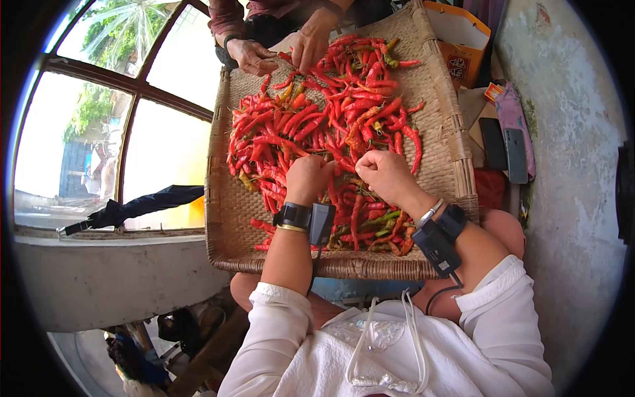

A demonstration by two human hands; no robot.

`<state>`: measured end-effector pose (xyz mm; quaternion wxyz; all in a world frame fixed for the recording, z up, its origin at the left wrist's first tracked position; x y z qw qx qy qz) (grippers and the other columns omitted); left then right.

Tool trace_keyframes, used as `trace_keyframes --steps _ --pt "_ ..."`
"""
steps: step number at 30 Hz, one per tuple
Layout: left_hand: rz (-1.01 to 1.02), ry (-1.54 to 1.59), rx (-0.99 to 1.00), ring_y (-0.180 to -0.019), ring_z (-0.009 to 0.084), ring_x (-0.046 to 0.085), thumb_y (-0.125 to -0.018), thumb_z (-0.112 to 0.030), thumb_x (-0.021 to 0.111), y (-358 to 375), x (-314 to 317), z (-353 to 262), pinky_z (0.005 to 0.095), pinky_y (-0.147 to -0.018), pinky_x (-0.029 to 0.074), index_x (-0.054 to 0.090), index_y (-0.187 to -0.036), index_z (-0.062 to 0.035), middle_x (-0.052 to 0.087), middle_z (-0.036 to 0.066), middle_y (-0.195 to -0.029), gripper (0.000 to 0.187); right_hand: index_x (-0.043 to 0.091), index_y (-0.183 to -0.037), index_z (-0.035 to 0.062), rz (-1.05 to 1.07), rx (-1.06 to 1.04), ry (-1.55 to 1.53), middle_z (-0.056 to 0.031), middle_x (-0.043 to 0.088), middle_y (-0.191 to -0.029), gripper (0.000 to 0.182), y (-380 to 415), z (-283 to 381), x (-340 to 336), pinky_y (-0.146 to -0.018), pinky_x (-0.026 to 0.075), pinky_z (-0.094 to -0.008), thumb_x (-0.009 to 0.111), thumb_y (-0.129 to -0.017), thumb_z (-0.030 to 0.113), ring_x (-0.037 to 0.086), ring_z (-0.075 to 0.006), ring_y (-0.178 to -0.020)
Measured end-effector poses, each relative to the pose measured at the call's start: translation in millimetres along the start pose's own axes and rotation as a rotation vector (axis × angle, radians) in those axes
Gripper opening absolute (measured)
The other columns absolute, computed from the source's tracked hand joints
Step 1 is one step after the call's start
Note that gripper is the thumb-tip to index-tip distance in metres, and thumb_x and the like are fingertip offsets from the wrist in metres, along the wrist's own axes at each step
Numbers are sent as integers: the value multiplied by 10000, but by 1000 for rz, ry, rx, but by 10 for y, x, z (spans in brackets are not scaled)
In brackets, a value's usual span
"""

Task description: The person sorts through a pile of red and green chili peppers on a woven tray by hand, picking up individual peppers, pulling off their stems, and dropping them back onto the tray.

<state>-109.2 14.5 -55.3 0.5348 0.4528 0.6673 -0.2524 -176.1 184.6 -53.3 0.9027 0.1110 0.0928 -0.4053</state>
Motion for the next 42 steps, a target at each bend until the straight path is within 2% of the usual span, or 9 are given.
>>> trace_keyframes --steps 5,8,15,21,28,32,33,39,42 --pt "-175 87 262 -738 282 598 -727 -141 624 17 84 -172 362 -633 473 638 -859 -86 607 104 -759 145 615 -778 14 -63 44 -130 -87 613 -652 158 -59 -85 -31 -545 459 -295 592 -783 170 585 -174 -565" --pt "10 -70 533 -791 263 585 -666 -79 613 36 139 -233 368 -674 493 624 -928 -132 553 68 -917 267 594 -821 12 -104 229 -473 -1 553 -619 159 -51 21 -111 -477 418 -194 547 -846 162 507 -58 -511" --pt "-96 -16 565 -748 211 598 -675 -97 664 27 23 -199 323 -643 493 635 -901 -98 562 58 -871 228 597 -815 19 -174 253 -544 -9 563 -647 145 -56 60 -156 -489 424 -203 549 -841 153 510 -63 -522" --pt "221 923 93 -563 56 509 -779 -165 669 -30 -276 -142 208 -509 416 601 -895 -1 560 -8 -637 212 600 -830 4 -208 195 -507 1 563 -662 153 -54 117 -161 -517 431 -211 546 -842 146 509 -64 -551" --pt "-363 1016 140 -686 75 553 -815 -165 626 -396 -353 -193 223 -598 463 572 -1004 34 610 64 -921 279 601 -831 -3 -176 230 -521 -6 568 -677 157 -39 159 -192 -522 438 -218 554 -837 147 518 -71 -564" --pt "-213 89 575 -889 296 540 -704 -8 554 -232 25 -265 376 -772 468 599 -1015 -97 555 85 -1049 326 602 -823 2 -170 219 -596 -4 557 -667 154 -52 141 -177 -522 440 -213 558 -835 149 515 -71 -559" --pt "-178 -37 552 -955 275 515 -704 7 520 -162 91 -324 372 -791 461 599 -999 -91 542 70 -1059 321 602 -823 2 -170 224 -591 -4 557 -667 154 -46 134 -172 -522 440 -213 558 -835 149 515 -71 -559" --pt "-261 -112 537 -925 254 524 -693 -58 582 -205 158 -284 358 -756 467 624 -844 -95 567 61 -988 162 596 -827 1 -165 258 -584 -1 558 -690 145 -36 132 -149 -528 443 -210 554 -833 139 508 -63 -573" --pt "-209 121 490 -743 180 574 -699 -128 672 -150 8 -303 305 -666 466 627 -792 -66 607 27 -725 120 594 -832 2 -202 250 -581 -11 567 -710 138 -35 105 -152 -526 438 -209 552 -830 134 511 -60 -586"
Point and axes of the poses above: each hand's wrist, its own y-axis away from the middle knuckle, its own x-axis out of the palm, z = x × y, the point moved 1 cm from there along -y, towards the middle knuckle
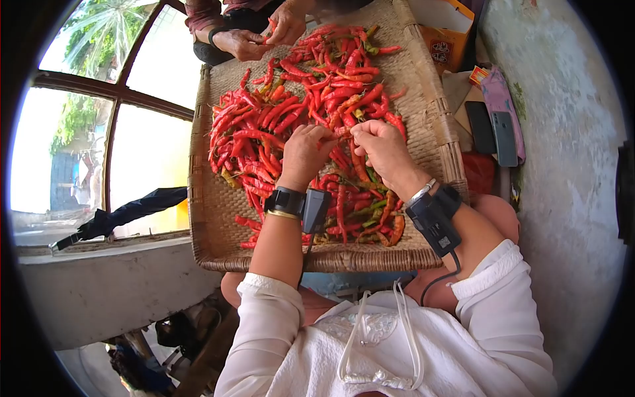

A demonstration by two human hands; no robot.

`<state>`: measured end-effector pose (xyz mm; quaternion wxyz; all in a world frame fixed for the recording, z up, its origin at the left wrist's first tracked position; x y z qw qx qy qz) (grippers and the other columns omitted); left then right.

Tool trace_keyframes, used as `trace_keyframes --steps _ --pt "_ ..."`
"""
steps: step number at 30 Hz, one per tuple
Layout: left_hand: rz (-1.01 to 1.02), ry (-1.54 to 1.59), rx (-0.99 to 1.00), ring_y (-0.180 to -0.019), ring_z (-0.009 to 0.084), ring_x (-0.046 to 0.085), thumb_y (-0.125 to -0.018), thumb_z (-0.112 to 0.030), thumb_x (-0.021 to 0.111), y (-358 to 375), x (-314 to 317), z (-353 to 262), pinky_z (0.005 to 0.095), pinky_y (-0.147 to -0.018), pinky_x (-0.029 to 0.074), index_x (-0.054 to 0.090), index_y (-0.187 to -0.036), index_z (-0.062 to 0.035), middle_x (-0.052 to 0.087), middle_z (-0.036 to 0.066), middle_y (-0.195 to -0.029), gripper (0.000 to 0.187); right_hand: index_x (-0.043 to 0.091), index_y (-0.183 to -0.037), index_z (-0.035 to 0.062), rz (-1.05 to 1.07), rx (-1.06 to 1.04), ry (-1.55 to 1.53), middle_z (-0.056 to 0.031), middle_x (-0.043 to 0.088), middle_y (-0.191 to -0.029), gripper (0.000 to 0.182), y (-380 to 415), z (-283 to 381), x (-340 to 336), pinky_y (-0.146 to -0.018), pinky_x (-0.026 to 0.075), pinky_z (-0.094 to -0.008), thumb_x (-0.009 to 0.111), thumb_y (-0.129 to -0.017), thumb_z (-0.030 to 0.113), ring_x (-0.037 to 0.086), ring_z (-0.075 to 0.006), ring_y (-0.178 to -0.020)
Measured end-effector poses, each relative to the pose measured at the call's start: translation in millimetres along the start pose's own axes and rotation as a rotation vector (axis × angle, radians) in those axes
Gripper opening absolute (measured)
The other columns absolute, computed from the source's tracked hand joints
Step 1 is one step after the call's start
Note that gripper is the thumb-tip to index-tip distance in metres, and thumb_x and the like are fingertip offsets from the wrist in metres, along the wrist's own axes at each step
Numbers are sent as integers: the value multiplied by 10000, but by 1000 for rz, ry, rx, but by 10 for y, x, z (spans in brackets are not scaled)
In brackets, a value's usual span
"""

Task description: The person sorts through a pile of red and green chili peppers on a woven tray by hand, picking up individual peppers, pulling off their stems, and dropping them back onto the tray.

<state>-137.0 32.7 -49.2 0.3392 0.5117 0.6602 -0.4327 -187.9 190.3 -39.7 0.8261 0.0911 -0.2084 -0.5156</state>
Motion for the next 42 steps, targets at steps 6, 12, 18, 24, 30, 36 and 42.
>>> trace_keyframes --steps 6,12,18,24,30,36,42 --pt "291 769 -334 -663 35 527 -804 -132 640 103 -214 -150 203 -593 441 626 -898 0 604 -9 -717 163 575 -865 -9 126 8 -9 -33 586 -719 157 16 30 27 -510 413 -206 567 -827 142 506 -63 -572" --pt "247 839 -515 -606 44 502 -849 -174 592 75 -314 -34 200 -557 426 611 -883 -8 574 -21 -681 171 568 -839 13 87 59 -131 -24 554 -677 174 -5 9 -27 -540 433 -221 541 -848 185 510 -88 -559" --pt "-114 904 -570 -586 128 560 -848 -237 580 69 -287 7 251 -545 450 617 -970 -6 605 38 -672 264 565 -847 52 94 52 -90 1 558 -682 158 12 46 -20 -504 401 -194 543 -850 209 505 -58 -561" --pt "633 -143 -148 -626 308 588 -721 -401 629 393 -110 -214 412 -569 456 649 -702 -38 608 151 -681 364 574 -877 21 88 52 -136 -25 564 -690 179 -15 36 -41 -537 443 -208 541 -849 194 522 -77 -581" --pt "587 -237 -173 -696 302 611 -693 -378 636 461 -5 -250 409 -617 486 644 -709 -35 613 136 -705 343 581 -834 52 413 -102 -450 -61 605 -730 262 160 515 -138 -596 471 -258 494 -877 295 552 -109 -579" --pt "593 -107 -139 -622 283 592 -698 -299 602 435 -28 -197 369 -580 472 630 -719 -30 596 133 -670 272 468 -486 26 941 -671 -1165 -120 493 -459 298 1505 1458 -442 -453 464 -373 453 -780 76 447 -185 -321" --pt "130 840 -584 -548 63 516 -790 -222 613 208 -305 -64 208 -511 422 615 -754 -18 561 2 -624 207 526 -552 3 1351 -787 -942 -113 444 -542 421 1758 1520 -314 -785 475 -404 298 -897 80 443 -221 -462"
Point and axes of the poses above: each hand's wrist, its own y-axis away from the middle knuckle, its own x-axis out of the palm, z = x × y, the point moved 1 cm from there along -y, towards the middle knuckle
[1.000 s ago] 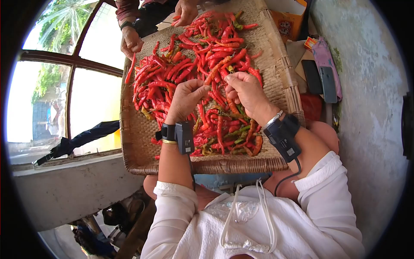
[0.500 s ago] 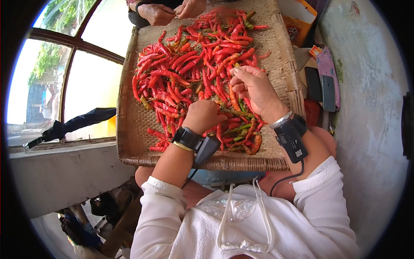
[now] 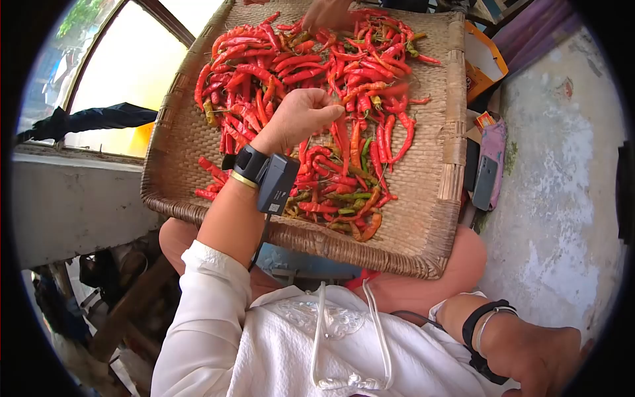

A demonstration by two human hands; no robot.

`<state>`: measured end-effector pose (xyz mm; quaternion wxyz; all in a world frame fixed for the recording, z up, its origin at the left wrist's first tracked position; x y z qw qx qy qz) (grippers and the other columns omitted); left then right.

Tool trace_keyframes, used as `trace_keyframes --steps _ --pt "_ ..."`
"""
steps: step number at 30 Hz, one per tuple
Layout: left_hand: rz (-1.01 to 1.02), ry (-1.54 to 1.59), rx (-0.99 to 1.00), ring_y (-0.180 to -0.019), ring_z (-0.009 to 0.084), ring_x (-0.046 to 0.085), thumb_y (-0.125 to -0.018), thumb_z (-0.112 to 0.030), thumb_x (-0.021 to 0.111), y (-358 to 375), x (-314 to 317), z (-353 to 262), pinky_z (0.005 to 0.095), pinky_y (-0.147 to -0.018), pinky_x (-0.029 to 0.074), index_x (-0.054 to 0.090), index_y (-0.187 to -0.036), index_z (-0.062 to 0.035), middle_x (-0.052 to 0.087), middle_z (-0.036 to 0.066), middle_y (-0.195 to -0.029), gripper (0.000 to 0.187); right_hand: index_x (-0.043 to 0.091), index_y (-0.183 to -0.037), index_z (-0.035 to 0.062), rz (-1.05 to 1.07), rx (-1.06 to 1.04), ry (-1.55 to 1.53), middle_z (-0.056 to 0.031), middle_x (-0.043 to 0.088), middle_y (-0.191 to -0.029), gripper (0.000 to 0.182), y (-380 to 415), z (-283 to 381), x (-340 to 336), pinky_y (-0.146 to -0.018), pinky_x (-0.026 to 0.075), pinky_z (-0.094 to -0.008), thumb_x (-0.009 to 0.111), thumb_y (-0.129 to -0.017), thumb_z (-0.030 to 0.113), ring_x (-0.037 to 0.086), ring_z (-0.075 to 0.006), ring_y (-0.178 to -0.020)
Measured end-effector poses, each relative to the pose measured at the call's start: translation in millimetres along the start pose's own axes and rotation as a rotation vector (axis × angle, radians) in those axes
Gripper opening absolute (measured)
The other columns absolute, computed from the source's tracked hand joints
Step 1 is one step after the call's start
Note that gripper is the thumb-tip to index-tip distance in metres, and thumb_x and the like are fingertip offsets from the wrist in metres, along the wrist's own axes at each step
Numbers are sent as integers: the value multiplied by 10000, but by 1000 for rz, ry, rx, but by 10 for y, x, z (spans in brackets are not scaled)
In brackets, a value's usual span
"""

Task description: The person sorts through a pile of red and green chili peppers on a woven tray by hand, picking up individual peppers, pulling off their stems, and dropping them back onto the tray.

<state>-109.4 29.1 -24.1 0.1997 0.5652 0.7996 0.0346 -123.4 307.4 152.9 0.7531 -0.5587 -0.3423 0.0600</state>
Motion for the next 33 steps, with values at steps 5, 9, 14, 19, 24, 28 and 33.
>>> trace_keyframes --steps 5,9,14,19,24,28,33 --pt "-259 954 140 -636 85 546 -849 -217 589 -214 18 111 216 -547 467 497 -1074 14 589 68 -844 335 520 -551 16 -60 17 -71 -102 443 -545 364 -15 -6 37 -713 458 -390 299 -839 38 427 -221 -465" --pt "-217 -280 278 -703 174 596 -821 -219 607 -309 169 335 295 -651 479 532 -1109 -18 598 55 -929 360 530 -569 23 -72 -42 -36 -95 455 -553 315 -46 -28 18 -693 439 -357 319 -803 38 437 -224 -476" --pt "-398 -892 292 -925 312 533 -721 -212 654 -216 218 309 397 -763 466 537 -1108 -78 539 113 -979 425 539 -599 28 10 -22 73 -92 468 -563 292 -63 -30 111 -680 427 -353 326 -797 42 461 -227 -501" --pt "-345 -913 223 -970 308 520 -730 -192 640 -233 137 420 397 -774 464 512 -1103 -63 523 128 -1025 415 537 -607 35 87 -84 45 -88 467 -567 288 -130 -160 135 -641 418 -342 323 -799 44 461 -228 -499" --pt "-336 -788 231 -874 343 570 -735 -111 577 -238 185 488 404 -732 481 507 -1025 -23 547 188 -977 310 533 -585 34 54 75 0 -84 470 -572 284 -265 -255 97 -556 400 -323 335 -786 63 454 -231 -485" --pt "-387 -683 190 -844 349 581 -716 -97 537 -286 160 545 420 -729 473 524 -1037 -22 592 197 -915 330 541 -588 21 -71 -23 61 -89 482 -581 287 -278 -323 68 -542 399 -322 336 -784 70 460 -229 -489" --pt "-191 -585 88 -778 323 595 -684 -182 615 -351 98 521 399 -708 465 567 -1060 -33 617 163 -786 408 558 -602 20 24 0 13 -99 497 -572 257 -284 -352 -41 -554 416 -330 398 -794 77 476 -221 -492"
Point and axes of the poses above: each hand's wrist, its own y-axis away from the middle knuckle, its own x-axis out of the palm, z = x × y, the point moved 1 cm from there along -y, towards the middle knuckle
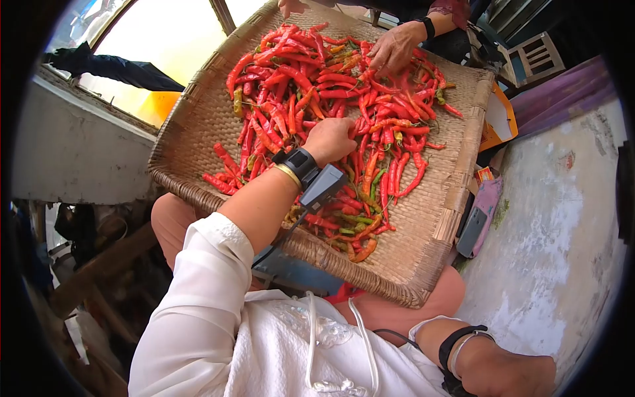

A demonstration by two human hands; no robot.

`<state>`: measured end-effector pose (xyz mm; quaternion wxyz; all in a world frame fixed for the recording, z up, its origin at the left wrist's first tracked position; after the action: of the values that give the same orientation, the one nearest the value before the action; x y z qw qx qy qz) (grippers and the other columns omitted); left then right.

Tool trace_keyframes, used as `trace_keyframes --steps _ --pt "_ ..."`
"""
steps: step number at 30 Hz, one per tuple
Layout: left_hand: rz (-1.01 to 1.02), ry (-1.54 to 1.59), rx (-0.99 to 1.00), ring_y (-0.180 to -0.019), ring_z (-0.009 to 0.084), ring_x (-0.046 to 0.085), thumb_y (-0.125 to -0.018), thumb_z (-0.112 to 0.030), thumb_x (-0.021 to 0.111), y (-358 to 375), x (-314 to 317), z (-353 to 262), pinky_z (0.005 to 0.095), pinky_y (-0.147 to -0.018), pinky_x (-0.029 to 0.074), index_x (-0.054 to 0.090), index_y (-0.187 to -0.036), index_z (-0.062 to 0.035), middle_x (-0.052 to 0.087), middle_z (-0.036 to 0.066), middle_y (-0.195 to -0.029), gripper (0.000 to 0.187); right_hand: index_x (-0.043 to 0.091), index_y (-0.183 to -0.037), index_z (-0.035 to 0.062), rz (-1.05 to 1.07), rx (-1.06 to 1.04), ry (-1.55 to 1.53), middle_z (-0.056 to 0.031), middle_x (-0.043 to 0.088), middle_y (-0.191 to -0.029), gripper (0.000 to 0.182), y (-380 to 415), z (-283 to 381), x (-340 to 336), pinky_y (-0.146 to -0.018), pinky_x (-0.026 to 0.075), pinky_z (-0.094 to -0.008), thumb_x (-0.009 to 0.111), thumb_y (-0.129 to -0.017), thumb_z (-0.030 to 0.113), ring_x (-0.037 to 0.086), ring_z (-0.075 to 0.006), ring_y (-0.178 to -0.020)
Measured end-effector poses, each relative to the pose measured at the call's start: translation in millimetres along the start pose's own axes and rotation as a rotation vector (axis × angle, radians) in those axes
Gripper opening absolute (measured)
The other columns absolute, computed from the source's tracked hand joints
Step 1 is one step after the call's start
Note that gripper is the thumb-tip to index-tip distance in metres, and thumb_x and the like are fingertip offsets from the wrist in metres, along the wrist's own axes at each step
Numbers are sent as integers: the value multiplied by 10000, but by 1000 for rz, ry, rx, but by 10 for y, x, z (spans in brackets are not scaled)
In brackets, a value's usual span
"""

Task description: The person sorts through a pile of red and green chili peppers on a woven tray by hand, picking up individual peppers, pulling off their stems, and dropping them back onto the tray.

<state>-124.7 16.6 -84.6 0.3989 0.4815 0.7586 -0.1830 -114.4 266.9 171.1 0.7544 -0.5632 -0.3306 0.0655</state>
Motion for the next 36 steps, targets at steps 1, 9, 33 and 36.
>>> trace_keyframes --steps 1,9,33,36 --pt "28 27 0 -756 318 601 -681 -196 621 9 -6 -13 396 -702 466 582 -1050 -32 621 155 -764 406 558 -602 20 -1 1 -4 -99 497 -572 257 -6 -8 -55 -554 416 -330 398 -794 77 476 -221 -492" --pt "108 62 -41 -731 301 609 -679 -207 591 76 -133 -142 392 -660 473 627 -861 -47 617 161 -739 245 562 -884 38 -1043 680 712 -58 594 -717 175 841 -180 -1431 -540 436 -210 492 -888 199 526 -97 -537" --pt "-98 1340 -67 -751 103 579 -885 -168 526 -107 -488 -262 207 -633 479 331 -1282 6 592 87 -950 476 590 -776 49 260 1546 1978 -126 617 -719 230 1161 -545 -1480 -626 477 -400 632 -745 272 611 -289 -701" --pt "54 640 99 -862 191 587 -853 -160 561 -181 -375 -464 257 -713 485 363 -1290 3 537 129 -1113 507 587 -780 50 275 1496 1987 -120 614 -724 221 1139 -531 -1475 -630 480 -395 632 -744 264 612 -286 -699"
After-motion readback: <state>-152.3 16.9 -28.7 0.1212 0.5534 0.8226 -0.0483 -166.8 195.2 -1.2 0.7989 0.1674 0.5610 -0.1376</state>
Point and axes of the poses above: each hand's wrist, its own y-axis away from the middle knuckle, its own x-axis out of the palm, z = x × y, the point moved 1 cm from there along -y, towards the middle knuckle
